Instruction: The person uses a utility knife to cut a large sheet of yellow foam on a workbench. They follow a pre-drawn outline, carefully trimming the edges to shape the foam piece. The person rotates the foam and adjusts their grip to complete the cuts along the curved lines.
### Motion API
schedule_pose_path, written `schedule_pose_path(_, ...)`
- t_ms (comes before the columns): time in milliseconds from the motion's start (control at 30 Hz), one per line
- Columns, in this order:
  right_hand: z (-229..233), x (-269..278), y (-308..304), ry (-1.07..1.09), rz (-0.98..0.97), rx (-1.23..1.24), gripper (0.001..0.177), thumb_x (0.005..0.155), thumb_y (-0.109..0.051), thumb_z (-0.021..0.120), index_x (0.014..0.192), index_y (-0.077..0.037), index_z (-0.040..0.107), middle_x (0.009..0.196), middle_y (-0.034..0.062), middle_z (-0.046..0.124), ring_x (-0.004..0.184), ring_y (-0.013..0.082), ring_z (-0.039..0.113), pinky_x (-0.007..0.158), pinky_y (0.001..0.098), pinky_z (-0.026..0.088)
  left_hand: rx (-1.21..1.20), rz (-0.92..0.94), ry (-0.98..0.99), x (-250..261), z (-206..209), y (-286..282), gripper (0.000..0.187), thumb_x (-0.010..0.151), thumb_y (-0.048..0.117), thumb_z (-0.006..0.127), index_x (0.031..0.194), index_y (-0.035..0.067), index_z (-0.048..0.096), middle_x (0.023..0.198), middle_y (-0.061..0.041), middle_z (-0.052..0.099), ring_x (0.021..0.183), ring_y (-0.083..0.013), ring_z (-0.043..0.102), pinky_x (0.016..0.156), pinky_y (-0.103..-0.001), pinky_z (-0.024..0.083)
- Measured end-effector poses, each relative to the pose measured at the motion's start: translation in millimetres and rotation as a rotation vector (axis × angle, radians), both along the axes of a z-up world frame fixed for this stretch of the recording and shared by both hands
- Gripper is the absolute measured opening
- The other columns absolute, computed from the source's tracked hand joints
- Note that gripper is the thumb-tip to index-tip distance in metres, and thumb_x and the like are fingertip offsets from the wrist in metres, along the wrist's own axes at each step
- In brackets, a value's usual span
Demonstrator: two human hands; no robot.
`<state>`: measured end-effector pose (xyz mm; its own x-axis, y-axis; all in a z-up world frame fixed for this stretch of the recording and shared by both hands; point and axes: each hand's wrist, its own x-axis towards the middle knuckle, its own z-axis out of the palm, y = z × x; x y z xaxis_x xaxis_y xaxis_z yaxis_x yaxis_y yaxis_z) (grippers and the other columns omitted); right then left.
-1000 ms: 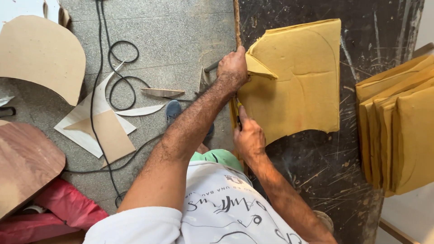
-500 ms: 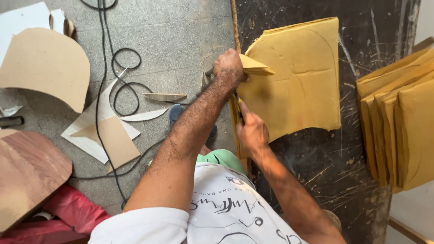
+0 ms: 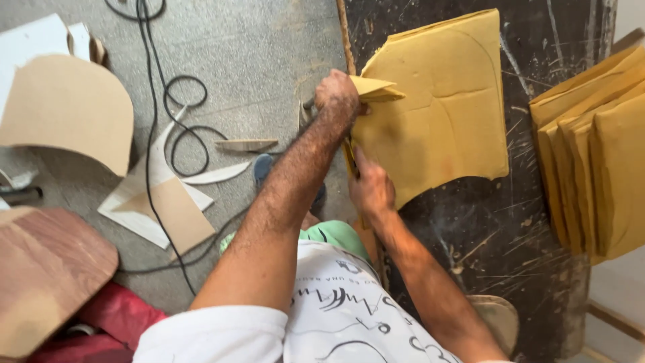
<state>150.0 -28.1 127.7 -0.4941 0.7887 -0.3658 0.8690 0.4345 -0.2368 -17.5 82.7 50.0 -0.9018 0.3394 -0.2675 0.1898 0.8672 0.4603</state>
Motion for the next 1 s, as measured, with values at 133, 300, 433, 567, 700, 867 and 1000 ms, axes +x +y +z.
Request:
schedule_pose_path(133, 4, 54, -37, 0.036, -0.008, 0.026, 0.066, 0.085, -0.017, 0.061, 0.149, -0.03, 0.056, 0.1, 0.016, 0.072, 0.094, 0.0379, 0.074, 0.086, 0.0522, 0.062, -0.013, -0.304, -0.07, -17, 6, -15, 0.011, 0.08, 0.016, 0.061, 0.084, 0.007, 0.063, 0.07, -0.014, 0.07, 0.066, -0.0369, 0.074, 0.047, -0.059, 0.056)
schedule_pose_path(300, -6, 100, -55, 0.306, 0.033, 0.075, 0.069, 0.083, -0.003, 0.065, 0.151, -0.018, 0.056, 0.097, 0.0182, 0.071, 0.091, 0.0406, 0.073, 0.084, 0.0518, 0.061, -0.027, -0.502, -0.343, -36, 46, -49, 0.071, 0.079, 0.031, 0.078, 0.126, -0.004, 0.039, 0.108, -0.019, 0.068, 0.101, -0.0406, 0.074, 0.083, -0.058, 0.062)
schedule_pose_path(433, 14, 105, -57, 0.453, -0.051, 0.159, 0.063, 0.089, -0.006, 0.064, 0.151, -0.01, 0.053, 0.125, 0.0145, 0.065, 0.114, 0.0336, 0.067, 0.096, 0.0417, 0.054, 0.132, -0.375, -0.45, -41, 19, -73, 0.149, 0.068, 0.071, 0.094, 0.161, 0.005, -0.003, 0.152, -0.029, 0.03, 0.142, -0.0475, 0.036, 0.113, -0.064, 0.034)
schedule_pose_path(567, 11, 109, -63, 0.633, -0.182, 0.117, 0.062, 0.087, -0.01, 0.068, 0.149, -0.008, 0.059, 0.135, 0.0234, 0.066, 0.116, 0.0407, 0.066, 0.09, 0.0451, 0.059, 0.507, -0.58, 0.288, -26, -55, -104, 0.078, 0.077, 0.018, 0.087, 0.145, 0.004, 0.05, 0.133, -0.027, 0.052, 0.127, -0.0479, 0.053, 0.104, -0.056, 0.049)
schedule_pose_path(700, 9, 102, -60, 0.703, -0.151, 0.071, 0.059, 0.09, -0.013, 0.063, 0.149, -0.007, 0.058, 0.132, 0.0244, 0.067, 0.112, 0.0423, 0.068, 0.086, 0.0466, 0.059, 0.666, -0.911, 0.044, -10, -77, -112, 0.031, 0.07, 0.01, 0.066, 0.099, 0.019, 0.059, 0.104, -0.004, 0.067, 0.104, -0.0279, 0.068, 0.091, -0.045, 0.056)
schedule_pose_path(867, 8, 90, -50, 0.701, -0.116, 0.021, 0.062, 0.088, -0.004, 0.06, 0.15, -0.006, 0.055, 0.128, 0.0275, 0.067, 0.11, 0.0472, 0.067, 0.087, 0.05, 0.059, 0.712, -0.949, -0.42, -4, -38, -123, 0.032, 0.08, 0.018, 0.064, 0.107, 0.012, 0.048, 0.09, -0.014, 0.075, 0.087, -0.0346, 0.076, 0.081, -0.052, 0.059)
schedule_pose_path(1000, 12, 76, -41, 0.677, -0.095, 0.026, 0.064, 0.086, -0.003, 0.064, 0.149, -0.01, 0.057, 0.127, 0.0249, 0.069, 0.111, 0.0444, 0.068, 0.088, 0.0481, 0.059, 0.624, -0.988, -0.46, -6, -21, -124, 0.043, 0.091, 0.028, 0.058, 0.125, 0.012, 0.037, 0.099, -0.022, 0.074, 0.096, -0.0475, 0.071, 0.087, -0.062, 0.053)
